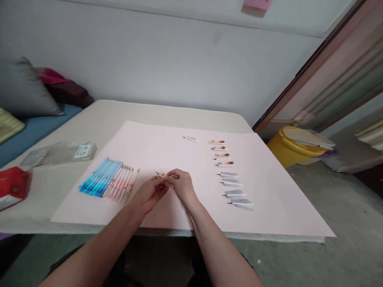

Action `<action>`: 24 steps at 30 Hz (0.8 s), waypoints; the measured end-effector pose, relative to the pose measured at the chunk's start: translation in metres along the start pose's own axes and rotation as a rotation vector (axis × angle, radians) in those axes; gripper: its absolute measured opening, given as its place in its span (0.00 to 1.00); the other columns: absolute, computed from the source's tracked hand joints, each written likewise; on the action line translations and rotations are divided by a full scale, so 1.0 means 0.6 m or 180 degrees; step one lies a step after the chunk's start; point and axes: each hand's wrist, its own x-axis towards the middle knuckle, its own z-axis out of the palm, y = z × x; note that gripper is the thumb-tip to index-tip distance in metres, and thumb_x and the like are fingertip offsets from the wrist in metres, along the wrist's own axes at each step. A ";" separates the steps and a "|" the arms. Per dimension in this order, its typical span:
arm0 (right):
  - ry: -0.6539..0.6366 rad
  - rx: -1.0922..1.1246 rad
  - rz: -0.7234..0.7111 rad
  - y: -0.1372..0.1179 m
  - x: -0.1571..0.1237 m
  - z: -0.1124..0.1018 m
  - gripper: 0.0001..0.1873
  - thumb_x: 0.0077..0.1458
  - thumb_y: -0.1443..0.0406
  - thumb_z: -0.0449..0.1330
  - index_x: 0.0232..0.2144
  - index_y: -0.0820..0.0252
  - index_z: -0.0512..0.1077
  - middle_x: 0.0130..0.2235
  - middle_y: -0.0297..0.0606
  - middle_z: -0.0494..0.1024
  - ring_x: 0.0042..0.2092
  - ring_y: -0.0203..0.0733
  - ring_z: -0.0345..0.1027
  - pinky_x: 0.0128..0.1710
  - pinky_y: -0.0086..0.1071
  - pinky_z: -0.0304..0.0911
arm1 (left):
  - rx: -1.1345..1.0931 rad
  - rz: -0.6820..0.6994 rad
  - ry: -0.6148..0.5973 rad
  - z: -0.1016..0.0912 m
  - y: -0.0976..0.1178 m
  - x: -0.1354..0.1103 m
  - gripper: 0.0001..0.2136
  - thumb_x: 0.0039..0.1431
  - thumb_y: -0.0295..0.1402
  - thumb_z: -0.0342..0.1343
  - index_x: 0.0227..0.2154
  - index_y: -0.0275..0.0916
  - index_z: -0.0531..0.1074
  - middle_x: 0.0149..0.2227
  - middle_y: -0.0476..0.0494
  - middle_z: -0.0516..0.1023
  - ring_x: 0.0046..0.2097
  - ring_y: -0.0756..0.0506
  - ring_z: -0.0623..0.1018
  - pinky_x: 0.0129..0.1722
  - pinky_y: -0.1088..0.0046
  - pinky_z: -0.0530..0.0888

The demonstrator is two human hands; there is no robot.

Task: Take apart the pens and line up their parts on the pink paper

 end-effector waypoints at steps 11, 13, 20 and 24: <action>-0.0036 0.0112 0.0499 -0.009 -0.002 -0.001 0.18 0.40 0.60 0.64 0.36 0.61 0.78 0.33 0.39 0.78 0.33 0.39 0.68 0.30 0.30 0.62 | -0.0089 0.0122 0.0057 0.004 -0.001 0.002 0.05 0.46 0.23 0.61 0.21 0.34 0.71 0.27 0.45 0.73 0.29 0.53 0.73 0.32 0.78 0.72; -0.0088 0.0196 0.0556 -0.007 0.000 0.001 0.18 0.41 0.60 0.64 0.36 0.60 0.78 0.33 0.39 0.78 0.33 0.38 0.69 0.29 0.30 0.62 | -0.0034 0.0166 0.0140 0.003 -0.003 0.004 0.04 0.46 0.22 0.61 0.22 0.34 0.71 0.28 0.45 0.74 0.29 0.53 0.73 0.32 0.77 0.72; -0.0174 0.0620 0.0558 -0.006 -0.001 0.008 0.19 0.36 0.61 0.69 0.35 0.60 0.78 0.37 0.41 0.79 0.35 0.39 0.71 0.34 0.32 0.65 | 0.0287 0.0156 0.0348 -0.002 -0.002 0.010 0.06 0.44 0.25 0.64 0.23 0.35 0.72 0.28 0.44 0.75 0.29 0.53 0.73 0.31 0.77 0.70; -0.0138 0.0701 0.0557 0.006 0.012 0.001 0.20 0.35 0.62 0.69 0.35 0.62 0.78 0.36 0.41 0.79 0.35 0.41 0.71 0.35 0.34 0.67 | 0.0273 0.0021 0.0377 0.000 0.002 0.012 0.07 0.43 0.28 0.65 0.25 0.35 0.71 0.28 0.46 0.74 0.28 0.53 0.73 0.29 0.78 0.70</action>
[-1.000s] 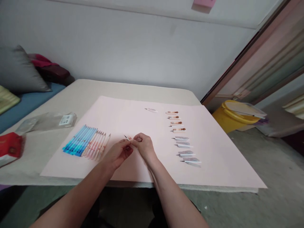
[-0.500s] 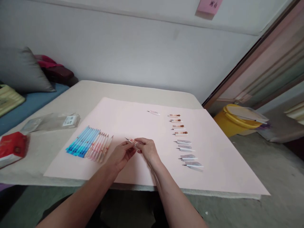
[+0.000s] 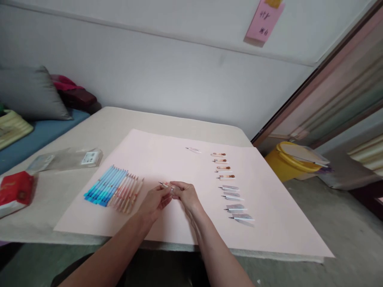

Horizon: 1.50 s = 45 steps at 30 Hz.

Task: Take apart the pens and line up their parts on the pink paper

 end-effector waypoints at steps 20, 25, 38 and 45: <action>0.0667 -0.2436 -0.0770 -0.109 0.296 -0.176 0.11 0.40 0.70 0.55 0.30 0.63 0.72 0.23 0.31 0.69 0.24 0.33 0.61 0.25 0.27 0.59 | -0.0547 -0.0222 0.0073 -0.014 0.066 0.004 0.09 0.47 0.21 0.60 0.32 0.33 0.70 0.31 0.41 0.75 0.29 0.52 0.75 0.26 0.80 0.72; 0.0741 -0.3371 -0.0866 -0.106 0.314 -0.185 0.08 0.45 0.69 0.53 0.30 0.61 0.70 0.30 0.35 0.74 0.32 0.37 0.64 0.31 0.27 0.57 | -0.0569 -0.0242 0.0137 -0.015 0.075 0.010 0.08 0.48 0.21 0.59 0.32 0.33 0.70 0.32 0.40 0.75 0.29 0.52 0.75 0.26 0.80 0.72; 0.0386 -0.5352 -0.1211 -0.103 0.291 -0.170 0.13 0.52 0.59 0.57 0.40 0.56 0.70 0.45 0.40 0.74 0.48 0.47 0.62 0.43 0.33 0.55 | -0.0584 -0.0227 0.0127 -0.018 0.077 0.013 0.07 0.49 0.21 0.58 0.33 0.33 0.70 0.33 0.39 0.76 0.29 0.52 0.75 0.26 0.80 0.73; 0.0167 -0.5780 -0.1374 -0.093 0.285 -0.183 0.16 0.53 0.64 0.56 0.46 0.56 0.68 0.49 0.40 0.73 0.50 0.47 0.63 0.44 0.34 0.55 | -0.0632 -0.0229 0.0126 -0.026 0.078 0.015 0.07 0.49 0.20 0.58 0.32 0.33 0.70 0.33 0.40 0.76 0.29 0.52 0.75 0.26 0.79 0.73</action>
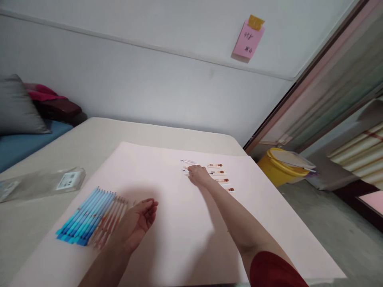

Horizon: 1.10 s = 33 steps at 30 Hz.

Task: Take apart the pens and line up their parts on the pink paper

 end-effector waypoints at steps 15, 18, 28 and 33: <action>0.0257 -0.0339 -0.0265 -0.017 -0.010 0.015 0.17 0.65 0.64 0.43 0.49 0.64 0.65 0.46 0.49 0.72 0.50 0.47 0.61 0.49 0.36 0.50 | -0.0086 -0.0040 0.0018 0.003 0.008 -0.006 0.06 0.49 0.20 0.57 0.31 0.33 0.70 0.32 0.40 0.76 0.28 0.52 0.75 0.26 0.79 0.73; 0.0299 -0.0314 -0.0177 -0.011 0.004 0.021 0.17 0.65 0.64 0.43 0.49 0.65 0.65 0.47 0.50 0.72 0.49 0.47 0.61 0.48 0.36 0.51 | -0.0079 -0.0038 0.0008 0.004 0.007 -0.006 0.06 0.49 0.20 0.57 0.31 0.32 0.70 0.32 0.40 0.76 0.28 0.52 0.75 0.26 0.80 0.73; 0.0433 -0.0182 0.0070 -0.009 0.008 0.003 0.15 0.62 0.67 0.45 0.49 0.62 0.66 0.48 0.45 0.72 0.48 0.45 0.62 0.47 0.34 0.52 | -0.0131 -0.0043 -0.0036 0.003 0.013 -0.006 0.06 0.48 0.20 0.58 0.31 0.33 0.71 0.32 0.40 0.76 0.28 0.52 0.75 0.26 0.80 0.73; 0.0189 -0.0149 0.0148 -0.066 -0.074 -0.037 0.15 0.55 0.71 0.50 0.43 0.61 0.70 0.45 0.44 0.74 0.45 0.45 0.65 0.43 0.33 0.54 | -0.0194 -0.0013 -0.0164 0.005 0.014 -0.011 0.06 0.48 0.20 0.58 0.30 0.32 0.71 0.31 0.40 0.76 0.29 0.52 0.76 0.26 0.80 0.73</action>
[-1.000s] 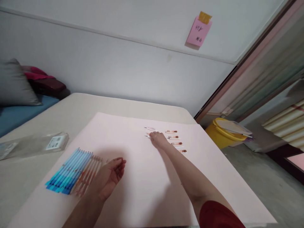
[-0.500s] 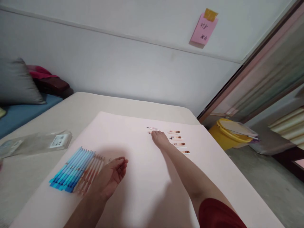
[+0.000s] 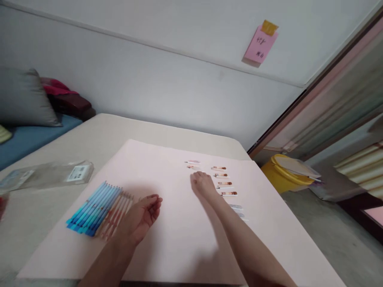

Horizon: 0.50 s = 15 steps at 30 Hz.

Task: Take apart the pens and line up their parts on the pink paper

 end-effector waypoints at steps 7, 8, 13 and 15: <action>-0.0906 0.0597 -0.0386 -0.144 -0.155 -0.099 0.17 0.58 0.62 0.51 0.49 0.57 0.69 0.44 0.44 0.76 0.43 0.46 0.70 0.39 0.33 0.57 | 0.0067 0.0003 -0.0036 0.001 -0.007 -0.006 0.05 0.48 0.20 0.58 0.29 0.32 0.70 0.30 0.40 0.76 0.28 0.52 0.75 0.25 0.80 0.72; -0.0894 0.0757 -0.0425 -0.160 -0.169 -0.109 0.18 0.58 0.60 0.50 0.50 0.56 0.68 0.45 0.44 0.76 0.44 0.46 0.69 0.40 0.33 0.58 | 0.0099 0.0035 -0.0053 0.000 -0.007 -0.007 0.05 0.48 0.20 0.58 0.29 0.33 0.70 0.30 0.41 0.76 0.28 0.52 0.75 0.26 0.80 0.72; -0.0837 0.0951 -0.0337 -0.203 -0.197 -0.105 0.14 0.58 0.60 0.50 0.44 0.57 0.70 0.42 0.42 0.76 0.41 0.46 0.70 0.38 0.34 0.59 | 0.0457 0.0265 -0.0126 -0.004 -0.011 -0.023 0.05 0.48 0.22 0.59 0.30 0.34 0.71 0.32 0.42 0.76 0.30 0.52 0.75 0.28 0.79 0.71; -0.0840 0.0839 -0.0354 -0.208 -0.198 -0.082 0.12 0.58 0.62 0.51 0.40 0.58 0.70 0.40 0.42 0.76 0.40 0.45 0.70 0.36 0.33 0.59 | 0.0823 0.0390 -0.0233 -0.001 -0.014 -0.032 0.05 0.48 0.25 0.59 0.30 0.34 0.71 0.32 0.42 0.76 0.30 0.51 0.75 0.29 0.77 0.70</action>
